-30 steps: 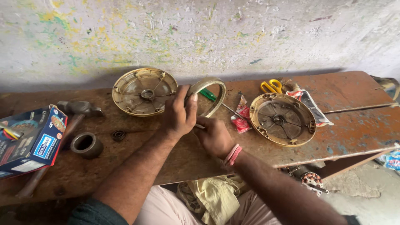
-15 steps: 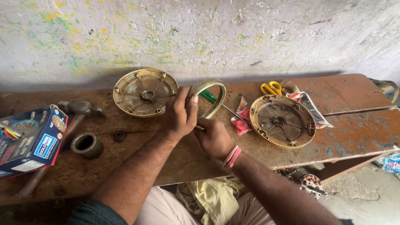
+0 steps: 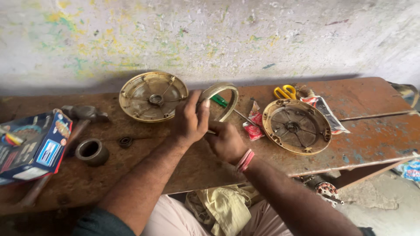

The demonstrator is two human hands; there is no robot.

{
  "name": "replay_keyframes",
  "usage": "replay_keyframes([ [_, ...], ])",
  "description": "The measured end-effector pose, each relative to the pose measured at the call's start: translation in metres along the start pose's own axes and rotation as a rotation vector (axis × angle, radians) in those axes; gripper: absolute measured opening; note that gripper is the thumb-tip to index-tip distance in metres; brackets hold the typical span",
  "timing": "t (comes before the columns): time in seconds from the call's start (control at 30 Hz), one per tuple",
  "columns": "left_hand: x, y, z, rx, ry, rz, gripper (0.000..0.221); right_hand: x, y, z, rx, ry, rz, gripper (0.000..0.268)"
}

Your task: The person sits at a wooden workbench and uses a green-handled screwdriver to pry and scrape a circular metal ring, likely a fan component. They repeatedly rotate the ring and work along its inner edge, then place it back on the table.

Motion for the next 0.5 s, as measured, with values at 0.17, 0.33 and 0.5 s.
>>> replay_keyframes([
  [0.17, -0.004, -0.001, 0.000, 0.033, -0.036, -0.086, 0.020, 0.002, -0.001, -0.023, 0.056, -0.381, -0.306, 0.048],
  [0.33, -0.001, 0.003, 0.004, 0.054, -0.053, -0.118, 0.019, -0.001, 0.011, -0.064, 0.145, -0.928, -0.001, 0.043],
  [0.5, 0.003, -0.001, 0.006, 0.057, -0.095, -0.148, 0.018, 0.005, -0.005, -0.001, -0.009, -0.074, 0.011, 0.051],
])
Point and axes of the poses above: each hand's wrist, its own y-axis towards the middle knuckle, its own z-axis out of the palm, x = y × z, the point moved 1 cm from there along y, towards the middle knuckle, and after that the axes turned 1 degree about -x, right-handed, at the moved point
